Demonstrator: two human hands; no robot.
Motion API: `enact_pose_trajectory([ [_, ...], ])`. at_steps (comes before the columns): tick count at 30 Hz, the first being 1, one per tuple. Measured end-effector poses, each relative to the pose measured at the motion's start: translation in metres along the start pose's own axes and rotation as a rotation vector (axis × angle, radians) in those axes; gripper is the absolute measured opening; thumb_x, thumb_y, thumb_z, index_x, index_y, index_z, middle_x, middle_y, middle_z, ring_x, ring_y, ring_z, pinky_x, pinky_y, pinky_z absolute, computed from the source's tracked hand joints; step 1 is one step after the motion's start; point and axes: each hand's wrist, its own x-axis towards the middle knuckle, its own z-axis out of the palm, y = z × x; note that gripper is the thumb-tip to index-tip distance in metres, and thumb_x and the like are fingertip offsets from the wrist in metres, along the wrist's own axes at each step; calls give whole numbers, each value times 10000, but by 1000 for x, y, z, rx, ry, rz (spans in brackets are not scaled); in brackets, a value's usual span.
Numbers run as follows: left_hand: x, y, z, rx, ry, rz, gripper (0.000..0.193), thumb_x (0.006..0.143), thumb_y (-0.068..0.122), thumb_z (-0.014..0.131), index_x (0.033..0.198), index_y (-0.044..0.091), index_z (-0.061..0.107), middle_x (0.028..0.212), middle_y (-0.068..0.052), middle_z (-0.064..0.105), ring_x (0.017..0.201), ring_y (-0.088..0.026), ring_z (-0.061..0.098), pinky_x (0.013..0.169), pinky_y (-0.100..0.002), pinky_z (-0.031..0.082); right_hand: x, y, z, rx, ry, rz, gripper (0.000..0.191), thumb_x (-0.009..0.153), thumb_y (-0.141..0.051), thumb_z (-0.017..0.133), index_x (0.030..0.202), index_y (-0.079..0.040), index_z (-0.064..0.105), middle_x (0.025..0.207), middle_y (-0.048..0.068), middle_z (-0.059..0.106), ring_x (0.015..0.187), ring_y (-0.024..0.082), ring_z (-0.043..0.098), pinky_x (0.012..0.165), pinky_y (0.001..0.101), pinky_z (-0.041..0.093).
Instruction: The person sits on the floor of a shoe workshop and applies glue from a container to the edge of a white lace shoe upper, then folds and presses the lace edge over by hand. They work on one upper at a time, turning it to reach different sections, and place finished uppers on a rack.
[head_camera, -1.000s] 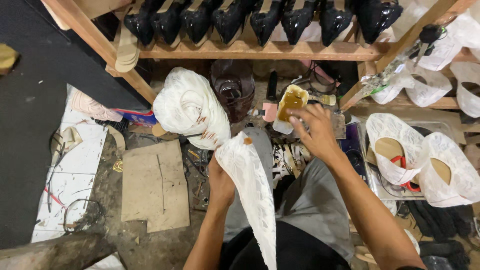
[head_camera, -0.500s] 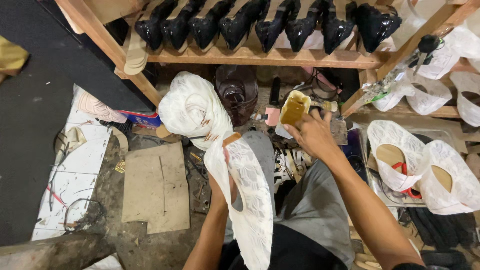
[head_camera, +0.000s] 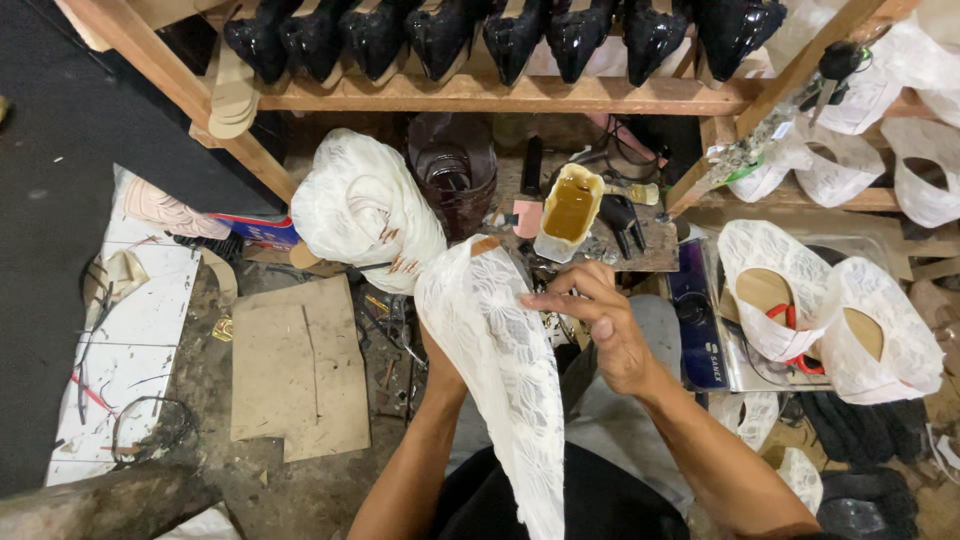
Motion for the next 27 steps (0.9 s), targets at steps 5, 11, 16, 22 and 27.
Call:
enact_pose_trajectory([
  [5,-3,-2,-13,110,51,-20,509,933,174,709,1392,-5,579,1369,-148,638,1249,-281,596,1122,-410,439,-16,4,4,-11,-4,-82,921,1085,-648,86,1111,-86,815,950,82,666,1055,269,564,1116,458,335],
  [11,21,39,-15,283,81,104,521,967,166,673,1452,16,555,1431,-152,610,1299,-297,567,1158,-421,413,-42,3,17,424,-12,358,549,936,-267,693,1430,-73,552,1015,60,672,985,158,619,872,346,526],
  [16,12,57,14,-546,-152,-630,419,922,138,677,1314,54,554,1224,-126,657,1094,-195,652,926,-358,537,-43,16,23,596,218,612,774,853,13,747,1558,-111,452,926,39,626,837,107,566,741,270,475],
  [22,-11,37,13,-561,-180,-702,230,1000,91,656,1174,-57,683,1006,-115,732,839,-139,674,739,-296,538,-37,14,12,183,134,129,455,995,42,608,1437,-62,575,1078,67,625,974,148,612,864,267,508],
  [27,-15,34,12,-736,-171,-763,219,1000,74,633,1170,-57,674,1018,-107,739,865,-146,704,772,-301,563,-25,14,6,-76,67,4,483,889,111,596,1332,-67,666,1110,120,609,977,221,625,857,293,512],
])
